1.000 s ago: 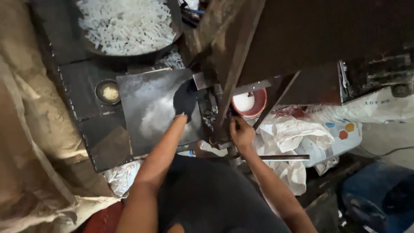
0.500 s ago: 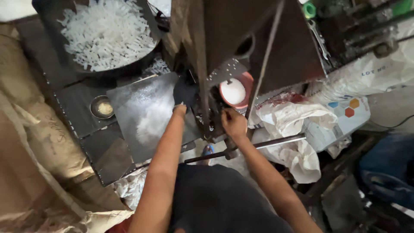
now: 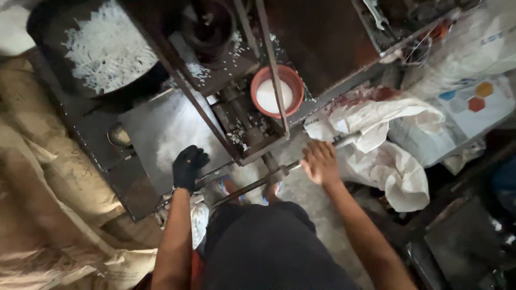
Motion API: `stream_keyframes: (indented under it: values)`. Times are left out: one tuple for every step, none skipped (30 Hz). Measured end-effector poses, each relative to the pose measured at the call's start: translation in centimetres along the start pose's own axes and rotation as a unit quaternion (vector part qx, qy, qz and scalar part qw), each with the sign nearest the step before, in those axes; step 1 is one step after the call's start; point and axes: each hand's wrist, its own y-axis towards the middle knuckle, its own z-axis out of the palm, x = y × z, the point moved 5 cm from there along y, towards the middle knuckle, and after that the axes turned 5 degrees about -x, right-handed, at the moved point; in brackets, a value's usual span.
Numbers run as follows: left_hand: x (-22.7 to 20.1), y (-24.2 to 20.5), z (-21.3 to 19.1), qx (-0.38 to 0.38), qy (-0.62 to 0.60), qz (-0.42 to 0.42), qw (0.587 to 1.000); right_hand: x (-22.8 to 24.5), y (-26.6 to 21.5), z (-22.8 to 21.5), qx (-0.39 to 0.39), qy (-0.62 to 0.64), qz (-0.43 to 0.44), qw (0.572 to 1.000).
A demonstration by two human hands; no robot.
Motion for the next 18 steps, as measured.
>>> stream_keyframes:
  values:
    - [0.0, -0.8, 0.4, -0.01, 0.032, -0.007, 0.999, -1.1, -1.0, 2.8, 0.0, 0.009, 0.061, 0.998]
    - [-0.3, -1.3, 0.8, -0.02, 0.062, -0.012, 0.998, -1.9, -2.1, 5.9, -0.001, 0.018, 0.121, 0.993]
    - [-0.7, -1.4, 1.1, -0.002, 0.107, -0.013, 0.994, -2.2, -3.5, 10.2, 0.059, 0.073, 0.229, 0.969]
    - [-0.7, -1.3, 1.3, 0.015, 0.15, -0.016, 0.988, -1.9, -5.5, 14.7, 0.14, 0.147, 0.347, 0.916]
    - [-0.6, -1.2, 1.3, 0.033, 0.192, -0.02, 0.981, -1.2, -7.8, 18.5, 0.207, 0.204, 0.469, 0.834]
    - [-1.6, -1.4, 2.1, 0.11, 0.368, 0.164, 0.908, 1.3, -9.9, 21.6, 0.26, 0.322, 0.503, 0.759]
    - [-1.9, -2.2, 2.8, 0.184, 0.517, 0.334, 0.767, 4.5, -12.0, 24.0, 0.3, 0.477, 0.56, 0.607]
    - [-1.2, -2.8, 3.6, 0.251, 0.621, 0.482, 0.565, 7.9, -13.0, 26.0, 0.323, 0.593, 0.587, 0.447]
    - [0.0, -1.3, 2.4, 0.257, 0.555, 0.295, 0.735, 11.2, -13.2, 27.0, 0.335, 0.699, 0.565, 0.282]
    - [2.2, -0.5, 1.3, 0.246, 0.451, 0.086, 0.854, 14.2, -13.2, 27.2, 0.359, 0.755, 0.531, 0.138]
    - [4.4, -0.6, -0.2, 0.218, 0.318, -0.129, 0.914, 16.9, -13.2, 26.8, 0.395, 0.784, 0.478, 0.009]
    - [5.5, -0.9, 0.2, 0.297, 0.378, -0.071, 0.874, 17.6, -14.0, 27.2, 0.365, 0.758, 0.538, 0.051]
    - [6.9, -1.6, 0.8, 0.372, 0.431, -0.01, 0.822, 17.5, -14.9, 27.1, 0.325, 0.721, 0.603, 0.105]
    - [7.8, -2.0, 1.5, 0.443, 0.474, 0.058, 0.758, 16.1, -15.1, 26.9, 0.282, 0.676, 0.661, 0.162]
    - [9.2, -2.6, 1.7, 0.466, 0.515, 0.066, 0.717, 14.2, -15.4, 26.1, 0.236, 0.624, 0.713, 0.216]
    - [10.7, -3.7, 1.9, 0.485, 0.554, 0.072, 0.673, 12.2, -15.4, 24.9, 0.099, 0.632, 0.745, 0.187]
    - [12.3, -4.3, 1.7, 0.485, 0.601, 0.012, 0.635, 9.4, -15.7, 23.1, -0.041, 0.629, 0.761, 0.155]
    - [13.3, -4.6, 1.5, 0.478, 0.648, -0.027, 0.592, 6.1, -15.8, 20.9, -0.179, 0.614, 0.759, 0.12]
